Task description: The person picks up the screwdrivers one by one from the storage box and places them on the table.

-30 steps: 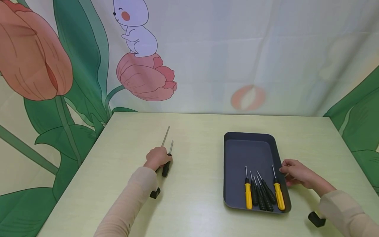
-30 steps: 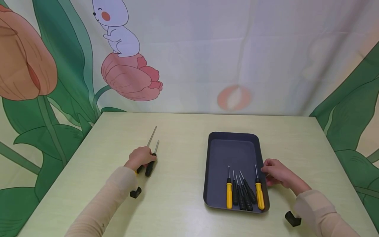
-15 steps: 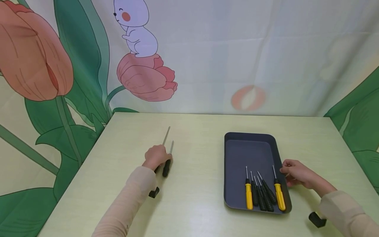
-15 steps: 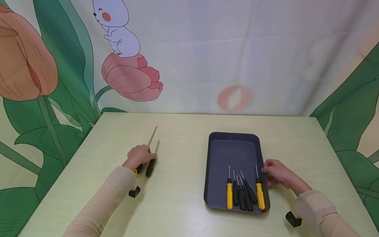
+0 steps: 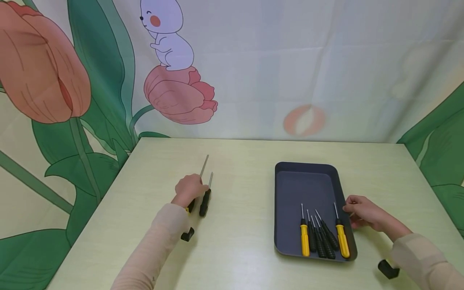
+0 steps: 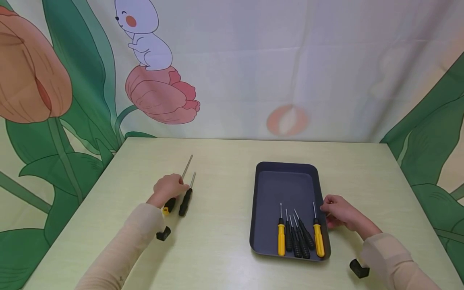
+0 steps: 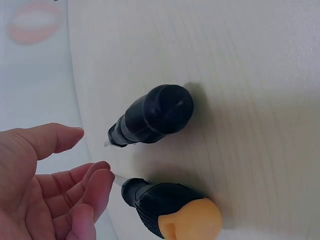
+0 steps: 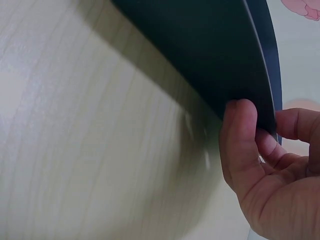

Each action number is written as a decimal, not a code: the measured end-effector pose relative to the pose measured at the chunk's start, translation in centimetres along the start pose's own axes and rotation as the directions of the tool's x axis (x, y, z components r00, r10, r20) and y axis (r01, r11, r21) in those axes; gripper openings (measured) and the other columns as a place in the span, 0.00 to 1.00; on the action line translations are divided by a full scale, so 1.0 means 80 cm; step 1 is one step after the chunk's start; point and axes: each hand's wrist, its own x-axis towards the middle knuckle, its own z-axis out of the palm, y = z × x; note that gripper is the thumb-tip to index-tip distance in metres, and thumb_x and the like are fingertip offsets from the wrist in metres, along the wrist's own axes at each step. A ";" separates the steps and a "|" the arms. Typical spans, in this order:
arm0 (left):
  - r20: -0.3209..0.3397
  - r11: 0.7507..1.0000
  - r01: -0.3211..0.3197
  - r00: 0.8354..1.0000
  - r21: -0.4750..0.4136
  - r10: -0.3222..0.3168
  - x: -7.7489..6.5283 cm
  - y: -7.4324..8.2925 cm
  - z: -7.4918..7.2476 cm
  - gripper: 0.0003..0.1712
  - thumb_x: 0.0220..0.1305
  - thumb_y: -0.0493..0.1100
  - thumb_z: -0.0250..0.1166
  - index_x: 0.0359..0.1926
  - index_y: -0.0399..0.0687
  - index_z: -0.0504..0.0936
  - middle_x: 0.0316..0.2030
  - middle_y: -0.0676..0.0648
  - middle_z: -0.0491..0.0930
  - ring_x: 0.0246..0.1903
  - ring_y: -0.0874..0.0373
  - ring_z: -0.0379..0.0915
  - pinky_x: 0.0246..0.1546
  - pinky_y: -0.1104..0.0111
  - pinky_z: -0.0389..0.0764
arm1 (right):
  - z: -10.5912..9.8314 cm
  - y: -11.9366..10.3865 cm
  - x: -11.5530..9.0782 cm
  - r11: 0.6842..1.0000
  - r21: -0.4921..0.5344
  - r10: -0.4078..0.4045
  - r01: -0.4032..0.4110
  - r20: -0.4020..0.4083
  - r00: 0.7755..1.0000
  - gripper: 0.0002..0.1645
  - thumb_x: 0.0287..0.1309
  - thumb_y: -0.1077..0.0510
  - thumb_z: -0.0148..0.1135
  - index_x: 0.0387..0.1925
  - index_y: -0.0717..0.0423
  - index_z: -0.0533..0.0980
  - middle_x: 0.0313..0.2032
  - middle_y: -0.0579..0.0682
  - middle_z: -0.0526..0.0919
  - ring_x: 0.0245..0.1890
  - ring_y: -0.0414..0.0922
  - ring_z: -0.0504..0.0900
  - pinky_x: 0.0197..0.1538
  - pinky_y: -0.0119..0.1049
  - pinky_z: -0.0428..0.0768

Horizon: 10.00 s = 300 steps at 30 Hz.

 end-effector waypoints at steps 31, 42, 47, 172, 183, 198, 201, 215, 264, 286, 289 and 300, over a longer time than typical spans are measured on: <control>0.057 0.957 -0.100 0.991 -0.272 0.119 -0.013 0.026 0.001 0.12 0.54 0.52 0.58 0.30 0.48 0.75 0.26 0.46 0.80 0.26 0.55 0.76 0.24 0.70 0.64 | -0.003 0.002 0.002 1.000 0.007 -0.017 0.017 0.011 1.000 0.06 0.58 0.60 0.43 0.32 0.61 0.61 0.24 0.48 0.74 0.19 0.40 0.74 0.25 0.34 0.76; 0.090 0.920 -0.135 0.980 -0.367 0.180 -0.025 0.043 0.008 0.11 0.54 0.50 0.60 0.31 0.46 0.76 0.26 0.49 0.80 0.26 0.54 0.78 0.24 0.71 0.71 | -0.002 0.003 0.001 1.000 0.010 -0.013 0.013 0.005 1.000 0.06 0.58 0.61 0.43 0.32 0.61 0.61 0.24 0.48 0.73 0.19 0.40 0.74 0.25 0.33 0.76; 0.107 0.895 -0.141 0.973 -0.422 0.204 -0.033 0.051 0.010 0.11 0.54 0.48 0.60 0.31 0.46 0.75 0.28 0.46 0.80 0.26 0.54 0.78 0.26 0.67 0.75 | -0.001 0.003 0.001 1.000 0.007 -0.008 0.008 0.001 1.000 0.06 0.57 0.61 0.43 0.32 0.61 0.61 0.24 0.48 0.73 0.19 0.41 0.74 0.25 0.34 0.76; 0.312 0.885 -0.321 0.849 -0.337 0.426 -0.114 0.257 0.118 0.24 0.53 0.47 0.61 0.06 0.48 0.63 0.06 0.49 0.70 0.08 0.60 0.70 0.14 0.72 0.74 | -0.007 0.006 0.001 0.999 0.030 -0.027 0.026 0.026 0.999 0.08 0.57 0.59 0.46 0.32 0.61 0.61 0.25 0.49 0.74 0.19 0.41 0.75 0.25 0.33 0.77; 0.291 0.913 -0.364 0.867 -0.184 0.405 -0.116 0.266 0.122 0.20 0.55 0.49 0.60 0.12 0.44 0.76 0.07 0.50 0.72 0.08 0.60 0.70 0.11 0.74 0.70 | -0.001 0.000 -0.001 1.000 0.010 0.005 -0.005 -0.016 1.000 0.06 0.59 0.60 0.44 0.33 0.61 0.61 0.25 0.49 0.74 0.19 0.40 0.74 0.25 0.33 0.76; 0.284 0.917 -0.378 0.872 -0.125 0.398 -0.119 0.269 0.126 0.23 0.55 0.52 0.59 0.09 0.46 0.73 0.06 0.51 0.69 0.09 0.60 0.70 0.12 0.75 0.65 | 0.000 0.000 -0.002 1.000 0.009 0.014 -0.013 -0.019 1.000 0.07 0.58 0.60 0.44 0.34 0.61 0.61 0.25 0.48 0.74 0.19 0.41 0.74 0.25 0.33 0.77; 0.285 0.920 -0.373 0.875 -0.117 0.391 -0.119 0.270 0.127 0.23 0.55 0.52 0.59 0.08 0.47 0.72 0.05 0.52 0.69 0.09 0.60 0.70 0.12 0.75 0.66 | 0.000 -0.001 -0.003 1.000 0.004 0.015 -0.015 -0.019 1.000 0.07 0.59 0.60 0.44 0.34 0.62 0.61 0.25 0.49 0.74 0.19 0.41 0.74 0.25 0.33 0.76; 0.259 0.925 -0.357 0.889 -0.127 0.378 -0.117 0.272 0.128 0.22 0.54 0.50 0.61 0.08 0.47 0.73 0.06 0.51 0.71 0.10 0.60 0.74 0.11 0.76 0.68 | -0.002 0.001 0.001 1.000 0.009 0.010 -0.010 -0.015 1.000 0.06 0.58 0.60 0.43 0.33 0.61 0.61 0.25 0.49 0.74 0.20 0.41 0.74 0.25 0.33 0.76; 0.267 0.837 -0.278 0.860 -0.471 0.436 -0.111 0.258 0.088 0.13 0.53 0.47 0.60 0.22 0.46 0.67 0.14 0.49 0.73 0.16 0.55 0.75 0.20 0.69 0.77 | 0.000 -0.001 -0.001 1.000 -0.008 0.021 -0.021 -0.017 1.000 0.07 0.59 0.60 0.43 0.33 0.61 0.61 0.26 0.49 0.73 0.21 0.42 0.74 0.26 0.34 0.76; 0.275 0.799 -0.220 0.860 -0.560 0.430 -0.113 0.257 0.063 0.12 0.55 0.46 0.60 0.29 0.47 0.65 0.20 0.47 0.71 0.16 0.56 0.71 0.21 0.70 0.77 | -0.001 0.000 -0.001 1.000 -0.007 0.017 -0.017 -0.004 1.000 0.06 0.59 0.60 0.43 0.32 0.61 0.61 0.25 0.48 0.73 0.20 0.41 0.74 0.25 0.33 0.76; 0.280 0.793 -0.210 0.859 -0.572 0.429 -0.110 0.254 0.061 0.11 0.56 0.45 0.60 0.30 0.47 0.65 0.21 0.47 0.71 0.16 0.56 0.70 0.21 0.71 0.77 | -0.001 0.000 0.000 1.000 -0.009 0.015 -0.015 -0.003 1.000 0.06 0.59 0.60 0.43 0.33 0.61 0.61 0.25 0.48 0.73 0.20 0.41 0.74 0.25 0.34 0.76; 0.272 0.750 -0.203 0.846 -0.629 0.458 -0.096 0.238 0.052 0.11 0.57 0.44 0.58 0.34 0.46 0.65 0.21 0.46 0.73 0.17 0.57 0.71 0.21 0.71 0.77 | -0.001 0.001 0.001 1.000 -0.012 0.015 -0.015 -0.006 1.000 0.07 0.60 0.60 0.43 0.34 0.62 0.61 0.26 0.48 0.73 0.20 0.42 0.74 0.26 0.34 0.76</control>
